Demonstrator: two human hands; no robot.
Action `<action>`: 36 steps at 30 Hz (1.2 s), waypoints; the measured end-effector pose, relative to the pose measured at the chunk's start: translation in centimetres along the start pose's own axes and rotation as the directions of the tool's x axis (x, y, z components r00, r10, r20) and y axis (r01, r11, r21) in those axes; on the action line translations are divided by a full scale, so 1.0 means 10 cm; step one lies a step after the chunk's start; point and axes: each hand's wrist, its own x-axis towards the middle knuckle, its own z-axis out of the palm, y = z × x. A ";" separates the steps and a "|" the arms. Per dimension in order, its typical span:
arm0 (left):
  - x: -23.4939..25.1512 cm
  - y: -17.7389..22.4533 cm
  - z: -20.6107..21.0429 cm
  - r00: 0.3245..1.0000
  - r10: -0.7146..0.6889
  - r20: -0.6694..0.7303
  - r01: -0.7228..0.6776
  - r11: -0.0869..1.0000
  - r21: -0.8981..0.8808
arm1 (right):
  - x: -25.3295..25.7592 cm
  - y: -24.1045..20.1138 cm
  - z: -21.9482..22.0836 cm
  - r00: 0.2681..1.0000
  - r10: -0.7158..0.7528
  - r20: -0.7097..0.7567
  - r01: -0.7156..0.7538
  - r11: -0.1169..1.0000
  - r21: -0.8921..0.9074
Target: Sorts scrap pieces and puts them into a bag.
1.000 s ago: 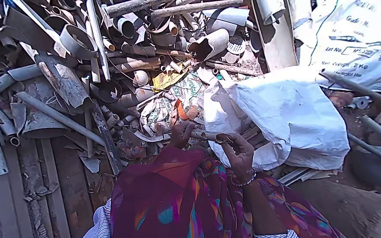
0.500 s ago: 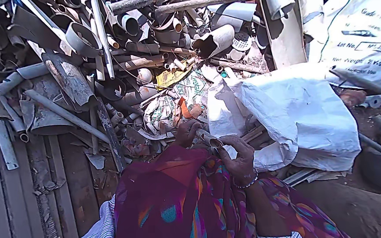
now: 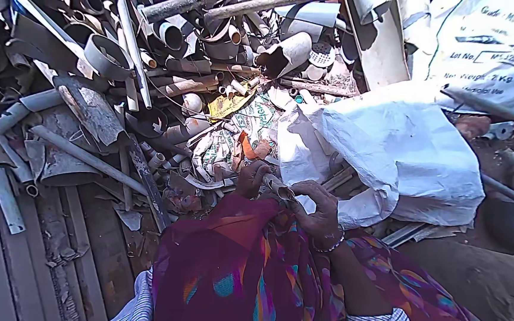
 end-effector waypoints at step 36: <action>0.12 0.00 -0.08 0.844 -0.452 0.287 0.278 0.828 0.487 | 0.03 0.07 -0.60 0.875 0.483 0.040 -0.320 0.636 -0.702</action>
